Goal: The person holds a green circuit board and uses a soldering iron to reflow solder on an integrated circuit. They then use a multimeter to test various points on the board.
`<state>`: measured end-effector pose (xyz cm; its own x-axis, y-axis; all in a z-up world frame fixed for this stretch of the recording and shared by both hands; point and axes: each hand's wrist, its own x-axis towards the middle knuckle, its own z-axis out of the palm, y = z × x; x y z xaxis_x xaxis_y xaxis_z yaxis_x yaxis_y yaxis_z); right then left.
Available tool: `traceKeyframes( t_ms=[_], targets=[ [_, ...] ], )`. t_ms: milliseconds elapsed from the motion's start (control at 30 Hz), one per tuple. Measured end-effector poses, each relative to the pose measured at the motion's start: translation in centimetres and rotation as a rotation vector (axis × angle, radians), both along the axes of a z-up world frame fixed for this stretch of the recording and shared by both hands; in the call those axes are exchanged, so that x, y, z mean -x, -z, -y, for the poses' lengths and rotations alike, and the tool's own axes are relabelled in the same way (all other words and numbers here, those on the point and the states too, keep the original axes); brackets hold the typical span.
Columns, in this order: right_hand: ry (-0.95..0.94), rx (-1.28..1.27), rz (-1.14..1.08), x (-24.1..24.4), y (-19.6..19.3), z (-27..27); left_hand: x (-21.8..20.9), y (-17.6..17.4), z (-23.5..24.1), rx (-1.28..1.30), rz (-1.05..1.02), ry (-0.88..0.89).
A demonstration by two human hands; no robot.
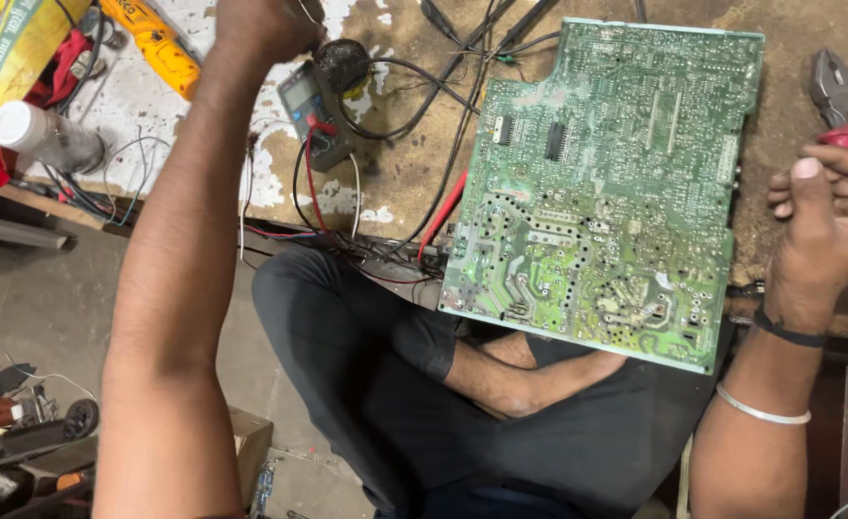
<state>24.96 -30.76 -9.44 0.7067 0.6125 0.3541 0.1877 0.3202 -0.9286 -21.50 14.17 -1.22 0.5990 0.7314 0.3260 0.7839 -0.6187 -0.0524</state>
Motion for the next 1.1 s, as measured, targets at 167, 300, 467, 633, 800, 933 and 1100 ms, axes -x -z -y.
traceKeyframes(
  t_ms=[167,300,467,633,800,933,1100],
  targets=[
    [0.014,-0.023,0.054,0.0,-0.5,0.4,-1.2,0.5,1.1,0.134,0.001,0.173],
    [0.019,0.050,0.157,0.4,-1.8,0.5,-2.2,-1.0,1.0,0.102,-0.239,0.114],
    [0.044,0.032,0.107,0.9,-2.0,0.2,-1.9,-1.3,1.6,0.142,-0.178,0.097],
    [0.053,0.027,0.087,1.1,-2.4,-0.3,-2.7,-1.8,3.1,0.172,-0.135,0.026],
    [0.072,0.057,0.090,0.9,-2.2,-0.2,-5.1,-2.2,4.6,0.119,-0.051,0.122],
    [0.060,0.054,0.137,0.8,-1.6,-0.1,-6.3,-2.5,5.3,0.035,-0.002,0.209],
    [0.048,0.052,0.131,0.7,-1.4,0.6,-6.5,-3.8,5.3,0.009,-0.009,0.255]
  ],
)
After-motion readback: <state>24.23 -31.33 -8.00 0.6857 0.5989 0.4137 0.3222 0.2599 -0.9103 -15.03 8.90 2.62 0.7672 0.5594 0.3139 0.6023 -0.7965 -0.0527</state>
